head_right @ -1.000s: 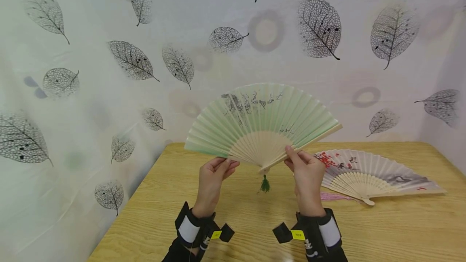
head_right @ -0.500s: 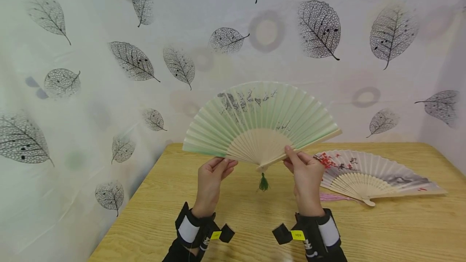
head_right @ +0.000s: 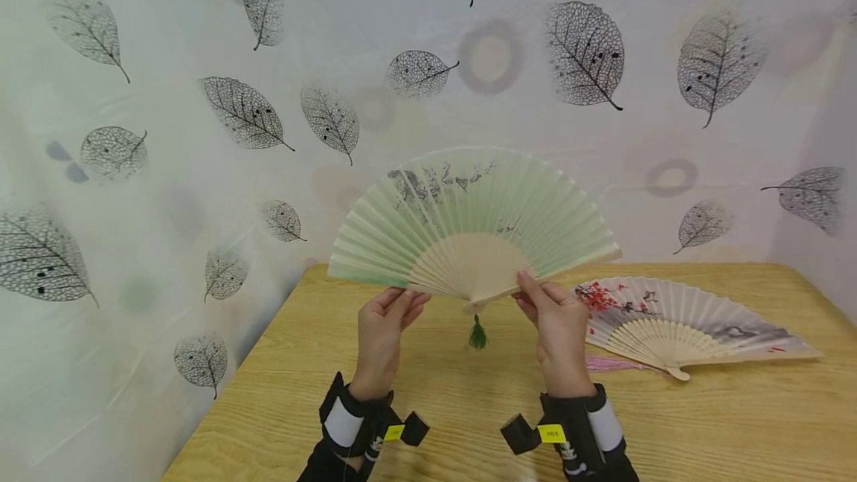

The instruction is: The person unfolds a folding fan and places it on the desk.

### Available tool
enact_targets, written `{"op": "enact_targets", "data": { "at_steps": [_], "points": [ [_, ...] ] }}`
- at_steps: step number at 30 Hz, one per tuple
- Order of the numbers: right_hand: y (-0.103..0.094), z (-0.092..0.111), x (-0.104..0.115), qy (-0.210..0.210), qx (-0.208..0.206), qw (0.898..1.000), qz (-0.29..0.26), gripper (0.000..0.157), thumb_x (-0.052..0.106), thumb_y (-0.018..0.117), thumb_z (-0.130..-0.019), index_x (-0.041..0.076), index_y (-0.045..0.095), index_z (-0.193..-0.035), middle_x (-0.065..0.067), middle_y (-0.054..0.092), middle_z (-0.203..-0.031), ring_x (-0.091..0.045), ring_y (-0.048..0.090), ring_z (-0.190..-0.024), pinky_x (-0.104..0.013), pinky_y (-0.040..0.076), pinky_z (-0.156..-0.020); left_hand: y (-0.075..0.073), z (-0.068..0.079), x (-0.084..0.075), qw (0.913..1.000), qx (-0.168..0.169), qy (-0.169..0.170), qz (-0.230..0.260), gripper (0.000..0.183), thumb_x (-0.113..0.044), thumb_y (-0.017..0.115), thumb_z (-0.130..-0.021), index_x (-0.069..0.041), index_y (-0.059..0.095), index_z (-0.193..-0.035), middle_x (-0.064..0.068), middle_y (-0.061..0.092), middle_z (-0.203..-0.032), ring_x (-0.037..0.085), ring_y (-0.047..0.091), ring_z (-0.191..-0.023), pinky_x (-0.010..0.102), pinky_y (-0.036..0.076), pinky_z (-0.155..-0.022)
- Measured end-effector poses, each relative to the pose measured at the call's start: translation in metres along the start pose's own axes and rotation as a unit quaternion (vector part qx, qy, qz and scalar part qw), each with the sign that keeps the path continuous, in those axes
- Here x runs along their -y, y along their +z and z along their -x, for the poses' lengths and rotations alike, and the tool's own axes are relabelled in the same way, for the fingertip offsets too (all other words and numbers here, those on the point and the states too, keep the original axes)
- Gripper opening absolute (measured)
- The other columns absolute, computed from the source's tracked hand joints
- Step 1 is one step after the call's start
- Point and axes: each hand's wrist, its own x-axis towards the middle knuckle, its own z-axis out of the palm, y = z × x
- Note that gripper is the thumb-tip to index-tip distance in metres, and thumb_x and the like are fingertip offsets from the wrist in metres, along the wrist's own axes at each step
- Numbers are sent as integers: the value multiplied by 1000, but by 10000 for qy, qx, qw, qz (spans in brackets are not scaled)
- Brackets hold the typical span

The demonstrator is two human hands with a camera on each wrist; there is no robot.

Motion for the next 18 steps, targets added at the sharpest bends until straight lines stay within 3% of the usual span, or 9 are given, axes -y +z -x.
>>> {"op": "enact_targets", "data": {
  "at_steps": [6, 9, 13, 16, 18],
  "points": [
    [-1, -4, -6, 254, 125, 9988, -411, 46, 25, 73, -70, 3, 64, -109, -12, 68, -100, -26, 60, -94, -28, 52, -74, 1, -3, -1, 9998, -137, 59, 90, 25, -8, 57, -84, 10, 59, -102, 19, 67, -88, 24, 64, -82, 23, 54, -69],
    [6, 3, 4, 312, 257, 9981, -463, 42, 24, 72, -71, 4, 64, -107, -8, 69, -96, -22, 61, -91, -26, 52, -74, 3, -4, -1, 9997, -183, 99, 109, 26, -9, 57, -84, 11, 59, -102, 18, 67, -87, 24, 64, -82, 22, 54, -69],
    [37, 40, 51, 725, 387, 9948, -597, 24, 20, 69, -74, 9, 71, -95, 0, 70, -84, -14, 63, -82, -20, 52, -73, 3, -8, 2, 9995, -258, 48, 175, 26, -8, 56, -84, 11, 58, -102, 15, 67, -85, 23, 64, -82, 23, 54, -69],
    [67, 75, 89, 1298, 464, 9868, -855, 7, 15, 66, -77, 13, 72, -79, 4, 69, -74, -9, 63, -74, -14, 51, -69, -2, -16, 6, 9989, -391, -110, 248, 25, -6, 56, -84, 12, 58, -101, 11, 67, -82, 22, 64, -81, 22, 53, -69],
    [80, 90, 100, 1650, 491, 9815, -840, 11, 15, 64, -78, 16, 71, -71, 5, 67, -69, -7, 62, -70, -12, 50, -68, -9, -21, 11, 9978, -536, -298, 254, 24, -5, 55, -84, 14, 58, -100, 9, 67, -79, 21, 64, -79, 20, 53, -68]
  ]
}}
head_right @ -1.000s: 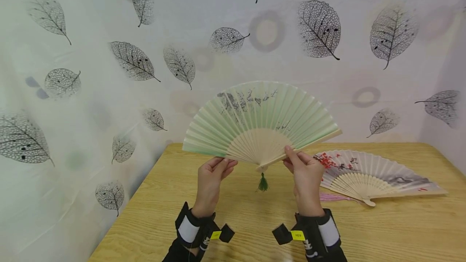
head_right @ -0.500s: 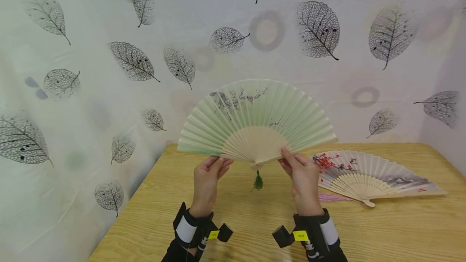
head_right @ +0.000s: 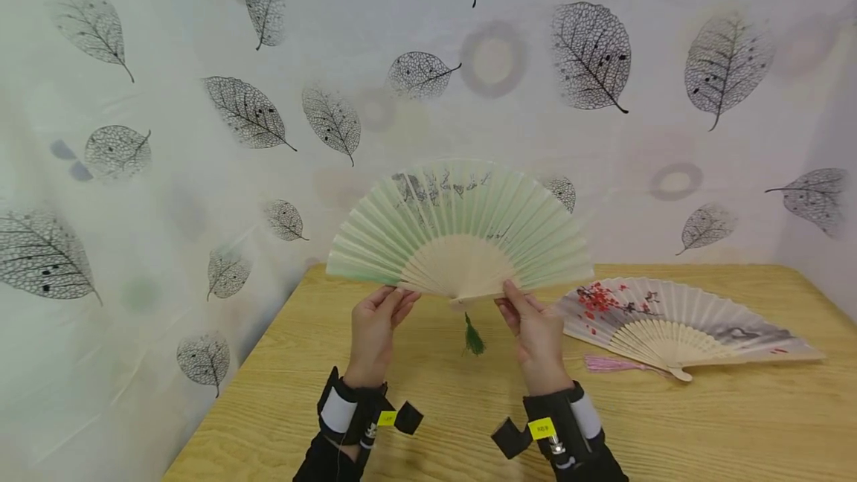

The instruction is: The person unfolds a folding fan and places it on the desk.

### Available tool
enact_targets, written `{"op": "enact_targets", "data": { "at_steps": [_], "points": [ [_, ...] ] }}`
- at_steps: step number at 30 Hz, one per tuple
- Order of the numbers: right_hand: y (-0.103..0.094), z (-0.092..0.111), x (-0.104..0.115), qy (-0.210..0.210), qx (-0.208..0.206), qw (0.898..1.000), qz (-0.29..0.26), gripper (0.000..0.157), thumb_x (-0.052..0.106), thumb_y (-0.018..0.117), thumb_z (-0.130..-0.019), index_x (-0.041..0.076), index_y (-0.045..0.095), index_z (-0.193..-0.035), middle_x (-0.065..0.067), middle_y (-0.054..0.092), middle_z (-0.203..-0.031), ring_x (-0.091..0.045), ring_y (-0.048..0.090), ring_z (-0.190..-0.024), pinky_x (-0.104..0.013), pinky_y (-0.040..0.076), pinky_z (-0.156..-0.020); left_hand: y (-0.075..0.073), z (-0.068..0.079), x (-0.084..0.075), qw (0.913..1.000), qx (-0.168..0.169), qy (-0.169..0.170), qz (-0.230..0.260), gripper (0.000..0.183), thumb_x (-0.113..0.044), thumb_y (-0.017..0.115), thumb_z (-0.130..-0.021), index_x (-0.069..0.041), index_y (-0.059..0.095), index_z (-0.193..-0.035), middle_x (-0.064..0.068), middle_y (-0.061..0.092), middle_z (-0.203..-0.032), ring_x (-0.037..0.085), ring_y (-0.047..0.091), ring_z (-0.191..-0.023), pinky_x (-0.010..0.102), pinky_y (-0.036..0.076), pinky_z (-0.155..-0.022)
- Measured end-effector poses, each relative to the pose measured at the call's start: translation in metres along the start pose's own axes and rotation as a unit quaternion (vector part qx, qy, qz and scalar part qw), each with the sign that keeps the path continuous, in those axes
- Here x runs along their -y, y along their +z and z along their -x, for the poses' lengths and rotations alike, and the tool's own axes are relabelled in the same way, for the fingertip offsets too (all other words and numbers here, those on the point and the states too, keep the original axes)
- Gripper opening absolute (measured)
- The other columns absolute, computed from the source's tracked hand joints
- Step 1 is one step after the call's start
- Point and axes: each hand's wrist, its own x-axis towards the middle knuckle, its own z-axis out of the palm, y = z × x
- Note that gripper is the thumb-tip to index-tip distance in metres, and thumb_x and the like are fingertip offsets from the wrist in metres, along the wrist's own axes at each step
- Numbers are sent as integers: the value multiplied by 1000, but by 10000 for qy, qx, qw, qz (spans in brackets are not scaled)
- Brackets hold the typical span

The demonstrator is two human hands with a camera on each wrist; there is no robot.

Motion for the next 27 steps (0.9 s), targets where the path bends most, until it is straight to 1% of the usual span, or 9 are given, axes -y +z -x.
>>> {"op": "enact_targets", "data": {
  "at_steps": [3, 6, 8, 10, 11, 13, 16, 23, 27],
  "points": [
    [6, 1, -15, 350, -28, 9991, 231, 16, 15, 61, -81, 15, 69, -68, 5, 66, -65, -7, 62, -69, -11, 49, -68, -15, -8, 8, 9992, -235, -298, -128, 23, -4, 54, -84, 15, 58, -97, 6, 66, -75, 18, 64, -77, 18, 53, -67],
    [-10, -24, -52, 426, 79, 9946, 941, 15, 30, 65, -78, 16, 68, -74, 5, 67, -67, -10, 63, -74, -14, 50, -70, -36, -13, 20, 9971, -425, -543, -308, 21, -1, 52, -84, 17, 58, -95, 4, 64, -72, 16, 64, -75, 19, 53, -68],
    [-13, -32, -70, 394, 79, 9877, 1514, 24, 33, 65, -78, 10, 69, -81, 4, 67, -66, -11, 64, -72, -15, 52, -67, -51, -16, 30, 9957, -507, -611, -474, 20, 2, 50, -83, 18, 58, -93, 3, 64, -71, 15, 63, -74, 20, 53, -69],
    [-15, -34, -83, 368, 122, 9809, 1906, 33, 34, 65, -78, 2, 68, -89, 3, 67, -66, -12, 64, -70, -16, 52, -64, -63, -18, 40, 9944, -575, -698, -550, 18, 5, 50, -81, 19, 58, -91, 3, 63, -70, 15, 63, -72, 20, 53, -67],
    [-9, -27, -83, 425, 50, 9781, 2035, 33, 29, 63, -81, -2, 66, -90, 2, 66, -64, -12, 64, -67, -17, 53, -63, -68, -18, 44, 9936, -585, -751, -611, 19, 6, 50, -81, 19, 58, -91, 3, 63, -70, 15, 63, -71, 19, 53, -66],
    [-6, -22, -86, 446, -24, 9772, 2074, 32, 18, 58, -85, -12, 62, -95, 0, 65, -62, -13, 63, -62, -18, 53, -59, -75, -18, 51, 9910, -637, -906, -749, 18, 7, 51, -80, 20, 59, -90, 3, 63, -66, 14, 63, -67, 18, 53, -62],
    [-11, -21, -95, 608, -100, 9783, 1976, 29, 12, 57, -85, -15, 60, -95, -3, 64, -62, -15, 62, -60, -20, 54, -57, -82, -17, 58, 9884, -598, -1177, -751, 18, 9, 51, -79, 22, 57, -90, 5, 62, -64, 15, 62, -65, 21, 54, -61],
    [-16, -23, -107, 774, -181, 9741, 2117, 26, 10, 57, -84, -16, 59, -90, -6, 63, -60, -16, 61, -56, -22, 54, -52, -90, -15, 66, 9786, -592, -1647, -1082, 20, 4, 53, -80, 20, 58, -92, 9, 65, -64, 19, 63, -66, 22, 54, -60],
    [-16, -25, -110, 737, -136, 9733, 2171, 25, 8, 58, -83, -17, 59, -89, -7, 64, -60, -18, 61, -55, -23, 54, -51, -95, -16, 68, 9774, -522, -1731, -1093, 24, 2, 54, -81, 21, 57, -95, 12, 66, -66, 21, 64, -68, 23, 54, -59]
  ]
}}
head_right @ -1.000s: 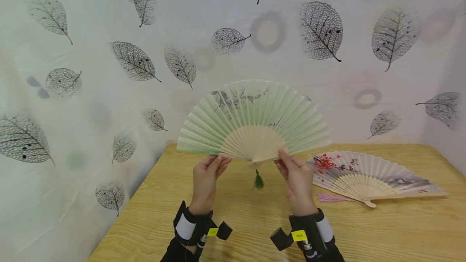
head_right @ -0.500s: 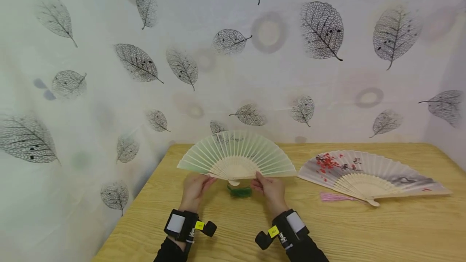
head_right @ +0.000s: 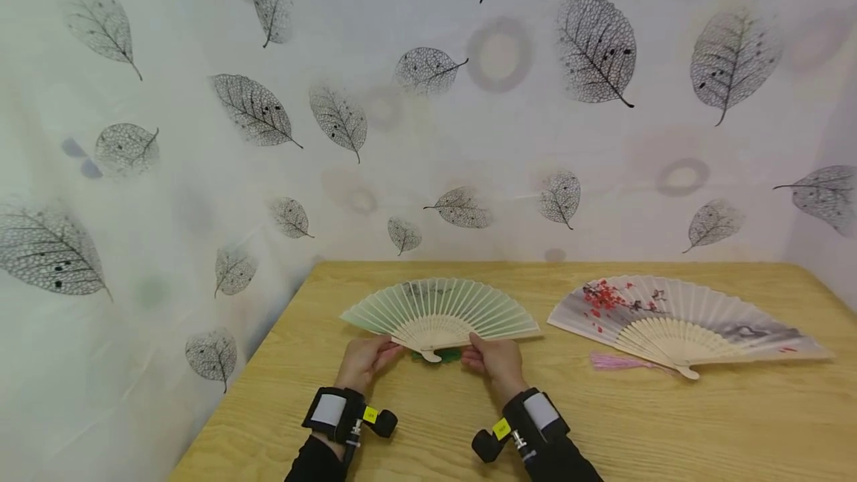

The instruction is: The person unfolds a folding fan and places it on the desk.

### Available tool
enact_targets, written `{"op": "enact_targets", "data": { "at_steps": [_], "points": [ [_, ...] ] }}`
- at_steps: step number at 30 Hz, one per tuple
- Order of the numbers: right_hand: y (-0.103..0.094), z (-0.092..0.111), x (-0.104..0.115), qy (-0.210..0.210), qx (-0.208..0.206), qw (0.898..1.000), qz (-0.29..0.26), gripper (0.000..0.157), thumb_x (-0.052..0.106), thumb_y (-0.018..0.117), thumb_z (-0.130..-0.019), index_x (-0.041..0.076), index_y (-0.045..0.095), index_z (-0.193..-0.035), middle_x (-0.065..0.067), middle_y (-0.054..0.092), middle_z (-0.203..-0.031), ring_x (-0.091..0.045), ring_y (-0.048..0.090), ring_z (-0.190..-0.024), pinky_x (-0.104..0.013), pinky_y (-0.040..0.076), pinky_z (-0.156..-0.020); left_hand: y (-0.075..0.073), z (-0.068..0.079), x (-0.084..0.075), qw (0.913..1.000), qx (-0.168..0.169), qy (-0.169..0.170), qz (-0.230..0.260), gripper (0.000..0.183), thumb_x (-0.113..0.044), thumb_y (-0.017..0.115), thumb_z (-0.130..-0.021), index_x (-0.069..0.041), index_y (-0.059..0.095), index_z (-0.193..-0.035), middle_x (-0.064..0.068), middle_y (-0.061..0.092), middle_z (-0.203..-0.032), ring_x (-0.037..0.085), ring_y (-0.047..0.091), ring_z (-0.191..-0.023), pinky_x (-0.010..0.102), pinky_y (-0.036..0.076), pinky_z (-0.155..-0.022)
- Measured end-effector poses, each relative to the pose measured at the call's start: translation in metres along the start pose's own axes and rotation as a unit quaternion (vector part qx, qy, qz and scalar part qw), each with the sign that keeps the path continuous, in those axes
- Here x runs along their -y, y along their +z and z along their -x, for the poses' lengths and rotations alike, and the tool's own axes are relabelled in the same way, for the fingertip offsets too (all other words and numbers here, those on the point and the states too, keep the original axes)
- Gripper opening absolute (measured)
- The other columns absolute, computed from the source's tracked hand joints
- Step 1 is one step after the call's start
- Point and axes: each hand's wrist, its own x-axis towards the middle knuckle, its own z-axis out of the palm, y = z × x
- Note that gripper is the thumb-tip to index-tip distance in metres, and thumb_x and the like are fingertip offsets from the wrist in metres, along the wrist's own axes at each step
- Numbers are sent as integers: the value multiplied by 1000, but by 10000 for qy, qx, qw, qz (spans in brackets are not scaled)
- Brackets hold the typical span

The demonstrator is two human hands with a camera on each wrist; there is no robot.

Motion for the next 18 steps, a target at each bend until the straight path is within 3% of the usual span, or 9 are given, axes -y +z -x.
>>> {"op": "enact_targets", "data": {
  "at_steps": [6, 11, 13, 15, 18],
  "points": [
    [-12, -2, 0, 71, 173, 9985, 509, 29, 12, 59, -83, -16, 61, -85, -6, 64, -58, -17, 61, -53, -20, 52, -48, 0, -3, 3, 9995, 177, -169, -208, 28, -1, 53, -83, 21, 53, -101, 18, 66, -73, 23, 64, -69, 26, 55, -61],
    [-34, -5, 17, 25, 751, 9896, 1226, 35, 22, 58, -85, -12, 62, -86, -2, 64, -60, -14, 61, -57, -19, 52, -49, -9, 4, 1, 9964, 299, -88, -783, 30, -5, 53, -83, 20, 55, -99, 20, 67, -77, 21, 64, -69, 24, 55, -61],
    [-56, -12, 31, -217, 975, 9877, 1206, 36, 28, 57, -85, -7, 64, -87, 1, 65, -63, -13, 62, -62, -19, 53, -53, -12, 7, -4, 9936, 340, 80, -1077, 30, -7, 54, -83, 20, 57, -97, 21, 67, -77, 21, 64, -69, 24, 55, -60],
    [-91, -24, 45, -645, 1048, 9882, 908, 33, 32, 56, -86, 1, 66, -89, 5, 67, -69, -11, 63, -68, -19, 54, -60, -13, 9, -12, 9884, 416, 428, -1394, 31, -10, 55, -84, 18, 58, -97, 23, 67, -79, 23, 64, -70, 26, 55, -61],
    [-146, -25, 73, -1198, 450, 9913, 307, 27, 37, 59, -83, 13, 68, -89, 8, 69, -75, -10, 64, -73, -21, 54, -65, -12, 14, -32, 9681, 504, 1296, -2083, 33, -18, 57, -85, 11, 62, -99, 23, 67, -84, 22, 64, -72, 27, 56, -63]
  ]
}}
